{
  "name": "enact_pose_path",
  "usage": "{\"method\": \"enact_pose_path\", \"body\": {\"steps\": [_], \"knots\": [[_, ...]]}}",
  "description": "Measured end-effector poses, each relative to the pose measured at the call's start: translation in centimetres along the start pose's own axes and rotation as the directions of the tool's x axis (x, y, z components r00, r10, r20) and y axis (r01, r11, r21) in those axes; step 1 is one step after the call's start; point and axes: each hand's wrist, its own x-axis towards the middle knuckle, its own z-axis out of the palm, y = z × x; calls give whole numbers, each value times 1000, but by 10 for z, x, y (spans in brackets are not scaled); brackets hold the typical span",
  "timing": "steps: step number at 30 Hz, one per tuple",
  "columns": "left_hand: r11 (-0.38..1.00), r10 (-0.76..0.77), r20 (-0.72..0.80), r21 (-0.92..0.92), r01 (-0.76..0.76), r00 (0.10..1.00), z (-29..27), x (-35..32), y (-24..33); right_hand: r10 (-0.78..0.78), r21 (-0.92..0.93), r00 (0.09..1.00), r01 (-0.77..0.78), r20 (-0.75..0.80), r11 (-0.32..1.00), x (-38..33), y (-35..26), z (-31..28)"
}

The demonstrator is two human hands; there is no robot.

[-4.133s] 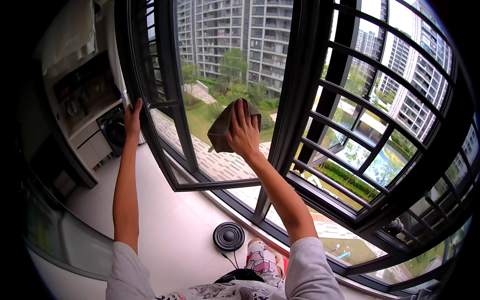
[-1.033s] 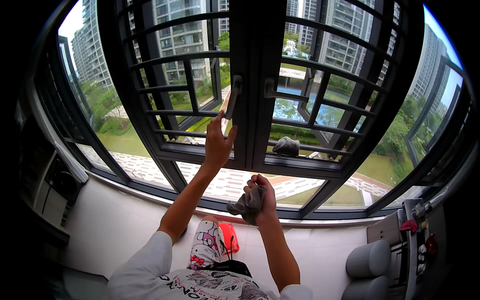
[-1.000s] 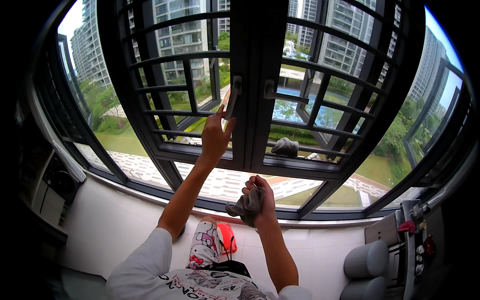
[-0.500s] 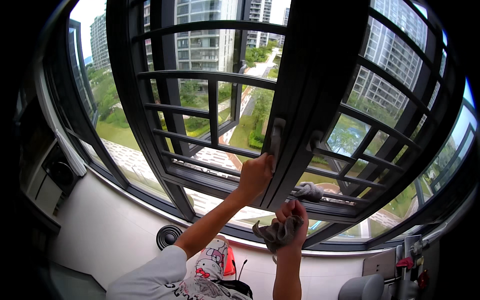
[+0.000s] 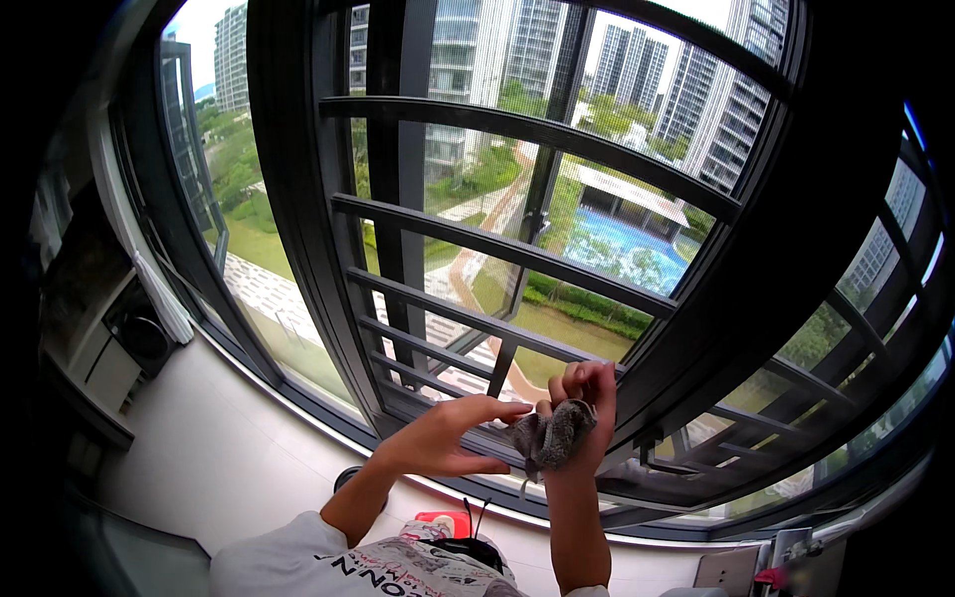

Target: The person cleans a window screen and the window frame using a cloth. They wipe the mesh screen and the metal frame thoroughly, then rinse the cloth in a sink.

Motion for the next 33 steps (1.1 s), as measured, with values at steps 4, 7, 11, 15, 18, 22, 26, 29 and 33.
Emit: {"method": "enact_pose_path", "body": {"steps": [4,7,11,15,18,22,26,29,33], "knots": [[981,58,-88,190,-40,994,-32,10,-2,21,3,999,-21,-32,1000,33,13,50],[996,42,-210,80,-25,977,-58,17,6,-22,-92,997,29,79,995,47,22,65],[976,-169,-205,98,192,964,-95,27,35,188,-733,730,561,657,385,49,2,72],[836,4,-321,521,173,947,-111,38,59,352,-741,696,671,626,-9,29,5,100],[728,67,-260,672,131,963,-113,61,74,283,-798,794,587,538,-132,29,0,108],[498,181,-217,861,101,959,-122,75,106,263,-755,768,633,585,-171,35,-8,131],[316,268,-136,948,47,954,-139,88,139,151,-738,781,623,606,-260,40,-7,168],[212,347,-68,977,-8,935,-145,99,169,73,-733,800,578,595,-359,56,-5,191],[139,398,-38,990,-19,917,-175,116,196,8,-584,640,706,768,-400,71,-20,226]]}}
